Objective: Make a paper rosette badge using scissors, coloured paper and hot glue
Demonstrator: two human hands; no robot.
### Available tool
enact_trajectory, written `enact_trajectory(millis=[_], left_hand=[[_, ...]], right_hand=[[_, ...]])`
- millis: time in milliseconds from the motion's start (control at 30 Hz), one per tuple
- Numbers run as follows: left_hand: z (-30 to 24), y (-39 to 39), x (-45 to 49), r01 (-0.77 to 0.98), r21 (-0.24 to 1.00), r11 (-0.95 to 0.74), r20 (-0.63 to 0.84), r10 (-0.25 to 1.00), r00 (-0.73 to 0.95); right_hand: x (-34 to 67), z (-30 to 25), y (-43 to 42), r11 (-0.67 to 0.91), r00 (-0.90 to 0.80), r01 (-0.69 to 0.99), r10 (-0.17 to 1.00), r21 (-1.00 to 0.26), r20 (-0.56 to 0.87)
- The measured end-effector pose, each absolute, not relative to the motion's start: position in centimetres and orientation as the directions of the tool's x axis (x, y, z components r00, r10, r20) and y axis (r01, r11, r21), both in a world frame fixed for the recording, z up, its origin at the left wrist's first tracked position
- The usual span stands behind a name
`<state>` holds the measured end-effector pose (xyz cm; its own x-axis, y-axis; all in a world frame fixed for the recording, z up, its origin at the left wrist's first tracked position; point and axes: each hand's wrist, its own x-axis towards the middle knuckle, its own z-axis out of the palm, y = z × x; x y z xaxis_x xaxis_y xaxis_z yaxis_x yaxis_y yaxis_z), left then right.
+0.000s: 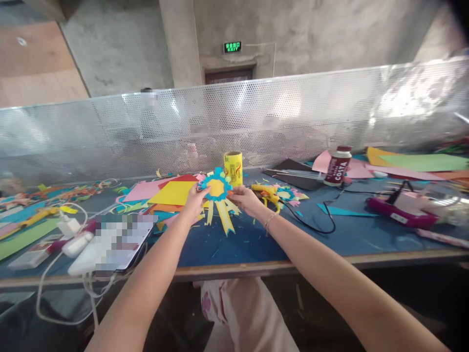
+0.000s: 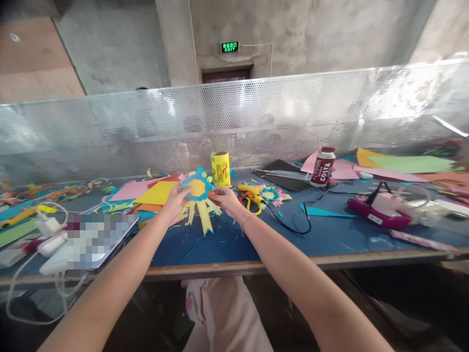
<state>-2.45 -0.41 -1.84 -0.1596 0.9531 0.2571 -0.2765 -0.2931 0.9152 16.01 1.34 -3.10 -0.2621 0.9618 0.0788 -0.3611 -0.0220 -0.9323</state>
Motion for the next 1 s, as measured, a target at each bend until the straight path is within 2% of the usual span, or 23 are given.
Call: enact_trajectory(millis=[567, 1000], left_hand=[[-1.9, -0.3, -2.3, -0.232, 0.922, -0.311, 0.275, 0.945, -0.176], [-1.7, -0.7, -2.0, -0.227, 0.925, -0.304, 0.266, 0.947, -0.181]], right_hand=[[16.2, -3.1, 1.4, -0.033, -0.341, -0.377, 0.934, -0.926, 0.106], [16.2, -1.8, 0.2, -0.181, -0.370, -0.460, 0.929, -0.869, 0.003]])
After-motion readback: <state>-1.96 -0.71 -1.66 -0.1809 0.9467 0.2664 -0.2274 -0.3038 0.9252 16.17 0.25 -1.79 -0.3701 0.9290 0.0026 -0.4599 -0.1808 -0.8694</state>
